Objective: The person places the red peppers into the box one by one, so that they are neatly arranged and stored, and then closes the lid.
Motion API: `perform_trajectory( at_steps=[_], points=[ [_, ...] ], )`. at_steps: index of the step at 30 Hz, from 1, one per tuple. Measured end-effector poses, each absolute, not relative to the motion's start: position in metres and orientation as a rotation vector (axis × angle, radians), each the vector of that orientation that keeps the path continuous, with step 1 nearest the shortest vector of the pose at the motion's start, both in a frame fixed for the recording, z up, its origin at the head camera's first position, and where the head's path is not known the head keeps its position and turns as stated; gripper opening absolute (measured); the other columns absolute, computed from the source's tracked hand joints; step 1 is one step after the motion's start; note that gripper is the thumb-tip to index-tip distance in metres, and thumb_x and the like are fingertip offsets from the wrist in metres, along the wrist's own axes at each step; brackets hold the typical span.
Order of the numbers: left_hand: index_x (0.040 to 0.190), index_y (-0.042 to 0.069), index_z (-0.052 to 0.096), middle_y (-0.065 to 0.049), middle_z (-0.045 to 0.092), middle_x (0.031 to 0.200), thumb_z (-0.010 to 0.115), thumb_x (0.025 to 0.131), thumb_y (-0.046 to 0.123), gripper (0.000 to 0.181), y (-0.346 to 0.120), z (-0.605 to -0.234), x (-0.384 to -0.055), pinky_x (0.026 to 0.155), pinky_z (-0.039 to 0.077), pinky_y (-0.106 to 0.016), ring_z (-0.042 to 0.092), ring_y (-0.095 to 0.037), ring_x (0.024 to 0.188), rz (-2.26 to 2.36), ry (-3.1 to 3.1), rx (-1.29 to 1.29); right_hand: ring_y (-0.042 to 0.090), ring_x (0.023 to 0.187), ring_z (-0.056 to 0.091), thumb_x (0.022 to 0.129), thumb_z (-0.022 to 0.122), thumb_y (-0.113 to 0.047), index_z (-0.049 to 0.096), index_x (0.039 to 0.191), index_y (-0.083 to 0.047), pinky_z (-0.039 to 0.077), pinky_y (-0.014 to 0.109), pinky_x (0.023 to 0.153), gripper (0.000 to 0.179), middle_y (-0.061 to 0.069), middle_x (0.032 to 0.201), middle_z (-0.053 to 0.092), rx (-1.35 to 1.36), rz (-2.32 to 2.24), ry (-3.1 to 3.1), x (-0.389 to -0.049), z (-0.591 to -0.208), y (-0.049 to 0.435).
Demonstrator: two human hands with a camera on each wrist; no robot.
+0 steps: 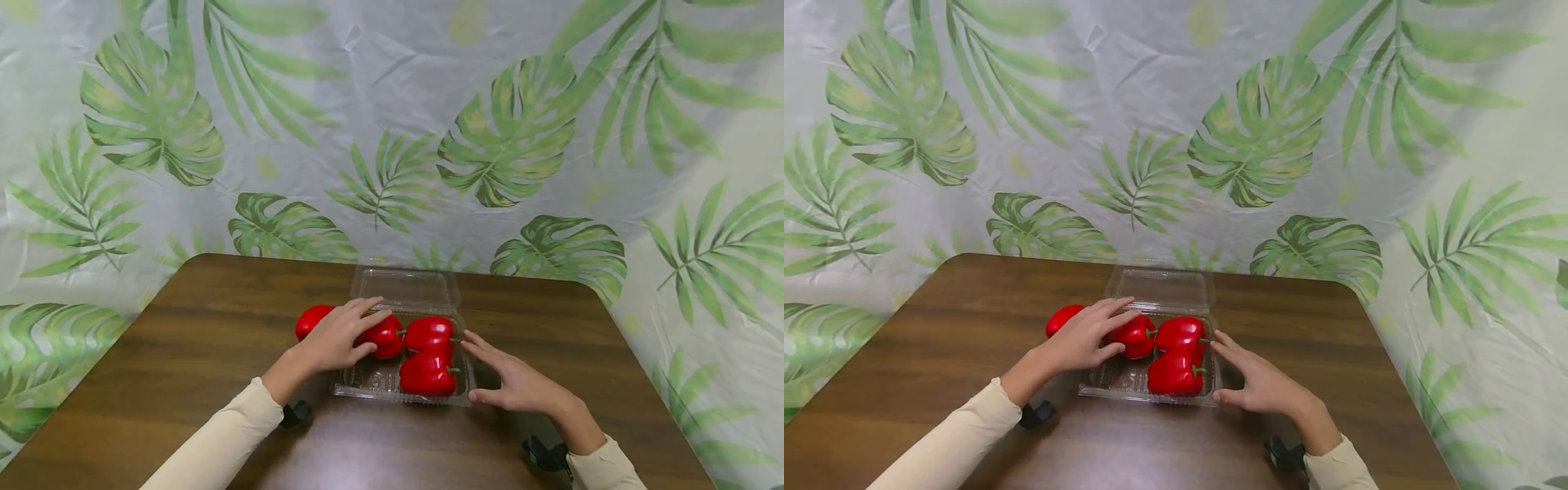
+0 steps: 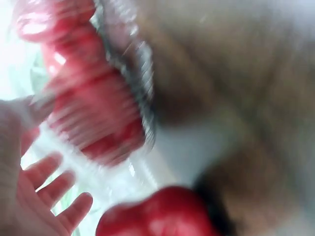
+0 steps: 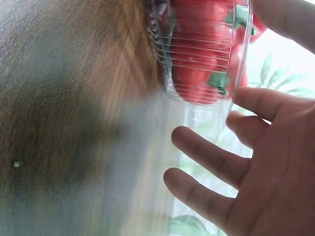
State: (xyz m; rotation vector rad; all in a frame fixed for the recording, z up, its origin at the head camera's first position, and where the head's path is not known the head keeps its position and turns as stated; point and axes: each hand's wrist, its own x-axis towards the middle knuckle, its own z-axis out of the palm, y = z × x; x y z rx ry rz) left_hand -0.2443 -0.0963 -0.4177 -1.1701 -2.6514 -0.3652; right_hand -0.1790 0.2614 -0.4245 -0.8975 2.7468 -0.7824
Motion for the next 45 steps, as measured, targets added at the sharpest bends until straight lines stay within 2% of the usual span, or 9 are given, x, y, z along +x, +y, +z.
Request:
perform_trajectory(
  at_steps=[11, 15, 20, 29, 39, 45],
  points=[
    [0.137, 0.009, 0.059, -0.016, 0.052, 0.147, 0.074, 0.086, 0.017, 0.054, -0.157, -0.386, -0.251, 0.103, 0.047, -0.057, 0.051, -0.038, 0.132, -0.457, -2.481, -0.949, 0.046, 0.143, 0.038, 0.09, 0.068, -0.047, 0.034, 0.154, -0.005, 0.041, 0.066, 0.105, 0.084, 0.02, 0.164, 0.022, -0.888, -0.783, 2.72, -0.179, -0.422, 0.258],
    [0.136, 0.008, 0.059, -0.016, 0.052, 0.146, 0.073, 0.088, 0.015, 0.05, -0.179, -0.387, -0.251, 0.105, 0.046, -0.056, 0.05, -0.037, 0.133, -0.529, -2.478, -0.888, 0.045, 0.143, 0.038, 0.09, 0.068, -0.046, 0.034, 0.153, -0.004, 0.041, 0.066, 0.105, 0.083, 0.02, 0.164, 0.022, -0.875, -0.784, 2.727, -0.177, -0.424, 0.26],
    [0.131, 0.006, 0.063, -0.017, 0.057, 0.14, 0.073, 0.085, 0.005, 0.047, -0.195, -0.398, -0.25, 0.101, 0.048, -0.055, 0.053, -0.038, 0.127, -0.554, -2.458, -0.864, 0.046, 0.143, 0.039, 0.089, 0.068, -0.046, 0.034, 0.153, -0.005, 0.042, 0.066, 0.105, 0.083, 0.02, 0.164, 0.022, -0.867, -0.788, 2.728, -0.177, -0.424, 0.261],
    [0.122, 0.004, 0.068, -0.019, 0.061, 0.135, 0.073, 0.083, -0.001, 0.04, -0.193, -0.412, -0.248, 0.098, 0.051, -0.053, 0.057, -0.038, 0.123, -0.583, -2.412, -0.976, 0.048, 0.143, 0.037, 0.09, 0.068, -0.046, 0.032, 0.155, -0.006, 0.041, 0.068, 0.104, 0.084, 0.02, 0.165, 0.019, -0.854, -0.788, 2.705, -0.177, -0.423, 0.261],
    [0.113, 0.004, 0.071, -0.017, 0.061, 0.136, 0.059, 0.087, -0.009, 0.031, -0.18, -0.413, -0.243, 0.091, 0.056, -0.044, 0.062, -0.032, 0.121, -0.69, -2.597, -1.175, 0.047, 0.143, 0.038, 0.09, 0.068, -0.047, 0.033, 0.155, -0.007, 0.041, 0.068, 0.104, 0.084, 0.019, 0.165, 0.02, -0.867, -0.782, 2.697, -0.177, -0.422, 0.261],
    [0.109, 0.003, 0.072, -0.015, 0.066, 0.13, 0.063, 0.086, -0.009, 0.028, -0.178, -0.413, -0.244, 0.097, 0.054, -0.046, 0.064, -0.032, 0.119, -0.62, -2.622, -1.18, 0.046, 0.143, 0.039, 0.089, 0.067, -0.05, 0.033, 0.154, -0.007, 0.042, 0.067, 0.104, 0.085, 0.018, 0.165, 0.021, -0.865, -0.771, 2.717, -0.178, -0.421, 0.261]
  ],
)
